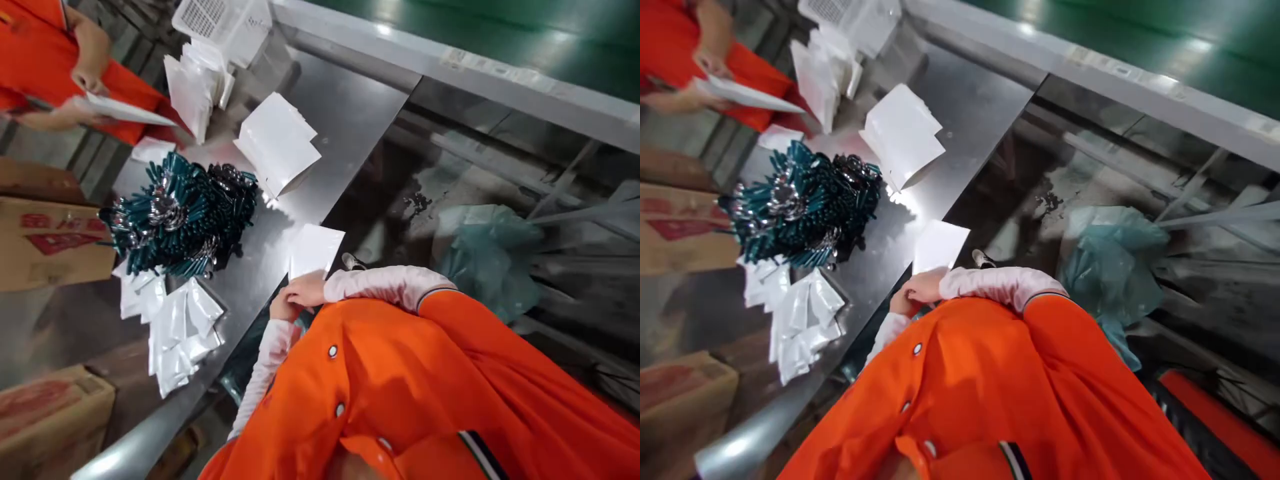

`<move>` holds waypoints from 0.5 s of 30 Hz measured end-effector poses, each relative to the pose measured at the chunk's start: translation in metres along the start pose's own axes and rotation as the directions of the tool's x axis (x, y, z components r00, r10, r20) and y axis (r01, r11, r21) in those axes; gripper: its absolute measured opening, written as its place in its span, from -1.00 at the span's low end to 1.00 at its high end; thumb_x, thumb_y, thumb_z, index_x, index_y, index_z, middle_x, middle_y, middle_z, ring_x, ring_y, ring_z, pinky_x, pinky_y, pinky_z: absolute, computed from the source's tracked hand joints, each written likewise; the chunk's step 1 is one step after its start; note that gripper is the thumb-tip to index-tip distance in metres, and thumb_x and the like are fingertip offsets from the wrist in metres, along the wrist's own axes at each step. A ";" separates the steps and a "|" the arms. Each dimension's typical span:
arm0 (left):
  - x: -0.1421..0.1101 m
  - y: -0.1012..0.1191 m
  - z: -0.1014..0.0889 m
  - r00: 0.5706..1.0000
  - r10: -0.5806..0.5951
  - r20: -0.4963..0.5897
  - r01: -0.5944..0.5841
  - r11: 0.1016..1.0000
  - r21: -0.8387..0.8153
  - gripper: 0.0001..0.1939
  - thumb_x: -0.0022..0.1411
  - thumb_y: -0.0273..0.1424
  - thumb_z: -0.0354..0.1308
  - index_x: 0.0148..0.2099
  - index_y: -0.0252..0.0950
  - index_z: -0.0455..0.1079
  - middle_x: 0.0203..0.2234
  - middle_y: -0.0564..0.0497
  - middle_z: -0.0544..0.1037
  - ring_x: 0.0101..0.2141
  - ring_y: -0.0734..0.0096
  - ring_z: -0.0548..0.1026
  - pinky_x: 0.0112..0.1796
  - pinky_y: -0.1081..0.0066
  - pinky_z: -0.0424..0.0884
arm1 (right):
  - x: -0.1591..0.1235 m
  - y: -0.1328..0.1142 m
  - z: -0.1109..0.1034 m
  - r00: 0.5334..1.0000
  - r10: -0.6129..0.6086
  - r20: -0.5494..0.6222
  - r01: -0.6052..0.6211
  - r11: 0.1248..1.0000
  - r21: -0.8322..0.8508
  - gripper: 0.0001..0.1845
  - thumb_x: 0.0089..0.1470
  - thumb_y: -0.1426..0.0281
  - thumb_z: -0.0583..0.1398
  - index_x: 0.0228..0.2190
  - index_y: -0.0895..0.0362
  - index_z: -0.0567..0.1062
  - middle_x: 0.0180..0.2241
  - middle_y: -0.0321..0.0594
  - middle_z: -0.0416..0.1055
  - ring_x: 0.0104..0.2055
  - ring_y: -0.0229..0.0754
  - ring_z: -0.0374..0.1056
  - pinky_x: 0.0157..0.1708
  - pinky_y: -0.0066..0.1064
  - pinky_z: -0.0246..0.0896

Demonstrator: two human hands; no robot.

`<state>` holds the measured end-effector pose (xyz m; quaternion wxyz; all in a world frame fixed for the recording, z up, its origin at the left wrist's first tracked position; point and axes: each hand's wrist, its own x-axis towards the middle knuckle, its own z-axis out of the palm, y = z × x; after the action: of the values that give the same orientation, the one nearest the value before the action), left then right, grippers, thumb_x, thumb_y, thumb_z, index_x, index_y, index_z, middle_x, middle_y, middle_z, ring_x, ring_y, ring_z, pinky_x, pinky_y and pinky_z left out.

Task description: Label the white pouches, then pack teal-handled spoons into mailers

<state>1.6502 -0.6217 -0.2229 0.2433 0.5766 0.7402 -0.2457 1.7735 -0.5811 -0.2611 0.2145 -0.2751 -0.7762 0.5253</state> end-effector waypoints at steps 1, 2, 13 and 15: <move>-0.008 0.015 0.012 0.998 0.008 0.056 -0.011 0.999 0.049 -0.80 0.22 -0.46 0.23 -0.09 -0.36 0.51 -0.17 -0.22 0.65 -0.10 0.03 0.63 -0.22 0.39 0.39 | -0.021 0.002 -0.004 0.999 0.024 0.033 -0.024 0.999 -0.021 -0.87 0.04 0.62 0.33 -0.35 0.17 0.62 -0.40 -0.33 0.55 -0.30 -0.23 0.47 -0.16 -0.41 0.39; -0.016 0.030 0.022 0.994 0.027 0.104 -0.037 0.995 0.093 -0.80 0.25 -0.46 0.21 -0.07 -0.37 0.51 -0.15 -0.26 0.65 -0.11 0.03 0.64 -0.22 0.37 0.40 | -0.040 0.004 -0.012 0.997 0.039 0.071 -0.036 0.998 -0.047 -0.84 -0.01 0.64 0.34 -0.36 0.19 0.63 -0.40 -0.29 0.56 -0.29 -0.20 0.48 -0.17 -0.39 0.39; -0.070 0.102 -0.016 0.913 0.387 -0.131 -0.338 0.896 0.288 -0.75 0.44 -0.47 0.02 -0.01 -0.50 0.47 -0.20 -0.36 0.62 -0.14 -0.02 0.63 -0.03 0.09 0.35 | -0.047 0.005 -0.126 0.564 0.332 0.756 -0.129 0.940 -0.316 -0.53 -0.36 0.23 0.57 -0.39 0.24 0.65 -0.44 -0.29 0.58 -0.37 -0.17 0.46 -0.26 -0.40 0.32; -0.071 0.098 -0.035 0.883 0.424 -0.199 -0.349 0.879 0.325 -0.67 0.49 -0.49 -0.09 0.06 -0.53 0.46 -0.16 -0.39 0.61 -0.13 -0.03 0.62 -0.05 0.08 0.36 | -0.034 0.006 -0.122 0.619 0.192 0.762 -0.180 0.978 -0.101 -0.53 -0.42 0.25 0.58 -0.42 0.20 0.64 -0.50 -0.37 0.54 -0.41 -0.20 0.42 -0.29 -0.40 0.34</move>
<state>1.7582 -0.6298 -0.1588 0.1029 0.7699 0.5921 -0.2149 1.8761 -0.5162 -0.2243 -0.1924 -0.1065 -0.7645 0.6059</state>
